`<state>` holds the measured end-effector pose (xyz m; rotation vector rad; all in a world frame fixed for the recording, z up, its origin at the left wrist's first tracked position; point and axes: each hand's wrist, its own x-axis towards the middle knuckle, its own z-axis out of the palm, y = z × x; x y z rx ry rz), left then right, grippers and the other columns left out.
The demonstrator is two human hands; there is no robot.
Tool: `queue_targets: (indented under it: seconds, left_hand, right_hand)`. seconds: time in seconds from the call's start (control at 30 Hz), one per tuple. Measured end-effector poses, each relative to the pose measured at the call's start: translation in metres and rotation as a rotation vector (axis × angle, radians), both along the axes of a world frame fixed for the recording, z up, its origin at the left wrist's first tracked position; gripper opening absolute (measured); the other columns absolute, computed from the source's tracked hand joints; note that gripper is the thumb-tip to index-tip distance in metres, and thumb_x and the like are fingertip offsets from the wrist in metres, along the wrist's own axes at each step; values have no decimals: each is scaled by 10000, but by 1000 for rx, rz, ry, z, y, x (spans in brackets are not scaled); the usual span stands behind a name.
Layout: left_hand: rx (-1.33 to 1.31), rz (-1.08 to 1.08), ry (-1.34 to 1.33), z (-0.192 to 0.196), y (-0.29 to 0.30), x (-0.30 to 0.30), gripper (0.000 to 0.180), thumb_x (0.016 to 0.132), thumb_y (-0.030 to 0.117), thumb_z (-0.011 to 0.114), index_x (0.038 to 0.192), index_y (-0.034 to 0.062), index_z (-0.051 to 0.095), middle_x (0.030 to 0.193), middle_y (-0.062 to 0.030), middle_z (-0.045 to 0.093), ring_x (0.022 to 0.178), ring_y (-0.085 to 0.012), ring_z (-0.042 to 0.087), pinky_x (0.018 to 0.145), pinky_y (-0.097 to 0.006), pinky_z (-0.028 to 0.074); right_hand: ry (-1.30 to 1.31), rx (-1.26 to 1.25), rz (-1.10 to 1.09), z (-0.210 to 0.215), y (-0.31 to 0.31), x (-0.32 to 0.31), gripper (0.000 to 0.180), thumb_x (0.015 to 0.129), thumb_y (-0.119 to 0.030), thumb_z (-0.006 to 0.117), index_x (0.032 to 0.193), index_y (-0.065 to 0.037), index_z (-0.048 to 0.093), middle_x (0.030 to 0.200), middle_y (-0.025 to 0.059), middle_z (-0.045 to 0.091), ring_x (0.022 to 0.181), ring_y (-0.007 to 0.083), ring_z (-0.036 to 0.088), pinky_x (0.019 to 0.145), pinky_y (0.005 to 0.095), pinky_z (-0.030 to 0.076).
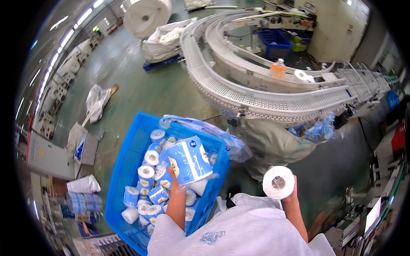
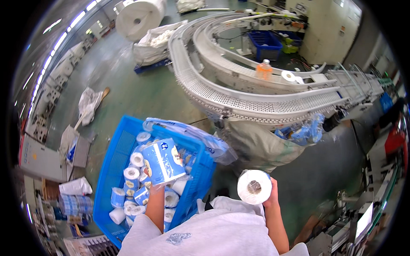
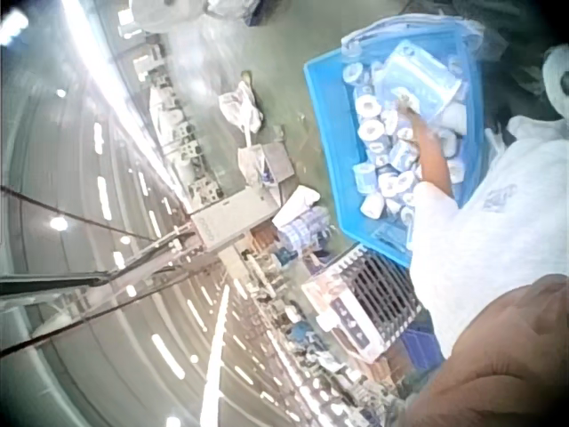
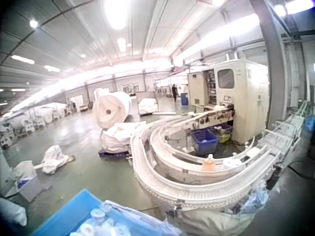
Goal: The person repeatedly picks packaged toilet paper rolls from a blue crate and places them onto a moving conveyor belt. The person handles the rolls one at a time or in small groups, maintaining a steady pace throughout the clip.
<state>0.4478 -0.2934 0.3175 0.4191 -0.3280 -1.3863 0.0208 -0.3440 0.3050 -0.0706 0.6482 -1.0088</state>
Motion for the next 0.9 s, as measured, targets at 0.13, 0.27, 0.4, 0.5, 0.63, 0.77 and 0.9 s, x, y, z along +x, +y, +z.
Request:
queue_targets:
  seconds: [0.13,0.27,0.4,0.5,0.63,0.77,0.9]
  left_hand:
    - [-79,-328,136,28,-61,-81,833,717,519,625,1325,32,328,1262,-230,432,1113,-404,462,924,-530,397]
    - [-36,-661,323,58,-118,-207,930,677,540,667,1354,33,277,1292,-260,384,1134,-426,443,929,-579,372]
    - [133,-780,533,39,-160,-342,742,819,499,526,1367,66,275,1352,-231,326,1235,-406,339,986,-571,311]
    - [338,-830,632,35,-180,-444,713,826,449,511,1369,60,264,1374,-215,302,1262,-396,299,1010,-579,262]
    - [297,-1072,444,10,-204,-573,759,801,418,567,1361,28,235,1354,-230,306,1239,-406,316,1019,-545,274]
    - [244,-1325,253,4,-218,-698,998,610,502,731,1362,67,241,1322,-202,358,1207,-393,360,1013,-540,295]
    - [123,-1505,157,9,-245,-813,1021,628,571,696,1374,62,220,1320,-208,374,1223,-408,353,1029,-575,241]
  right_hand:
    - [-129,16,-144,18,8,-48,478,845,-346,374,1129,-4,553,1094,152,599,968,291,585,864,431,471]
    - [-212,115,-365,-7,5,-137,470,876,-339,360,1222,-49,491,1208,123,536,1097,281,521,962,447,403]
    - [-248,-41,-483,14,7,-255,479,867,-362,385,1245,-81,478,1255,81,511,1150,254,483,987,418,374]
    - [-129,-59,-685,10,12,-350,450,861,-361,416,1223,-106,495,1231,59,526,1129,227,495,973,404,380]
    - [61,-136,-1029,34,22,-453,439,890,-336,423,1285,-144,421,1260,56,491,1139,212,484,951,396,398]
    - [158,-149,-1277,41,31,-548,475,908,-337,415,1331,-131,354,1275,63,467,1148,217,473,963,393,387]
    - [146,-121,-1327,27,13,-609,490,905,-340,425,1331,-110,353,1272,75,469,1154,229,471,970,393,381]
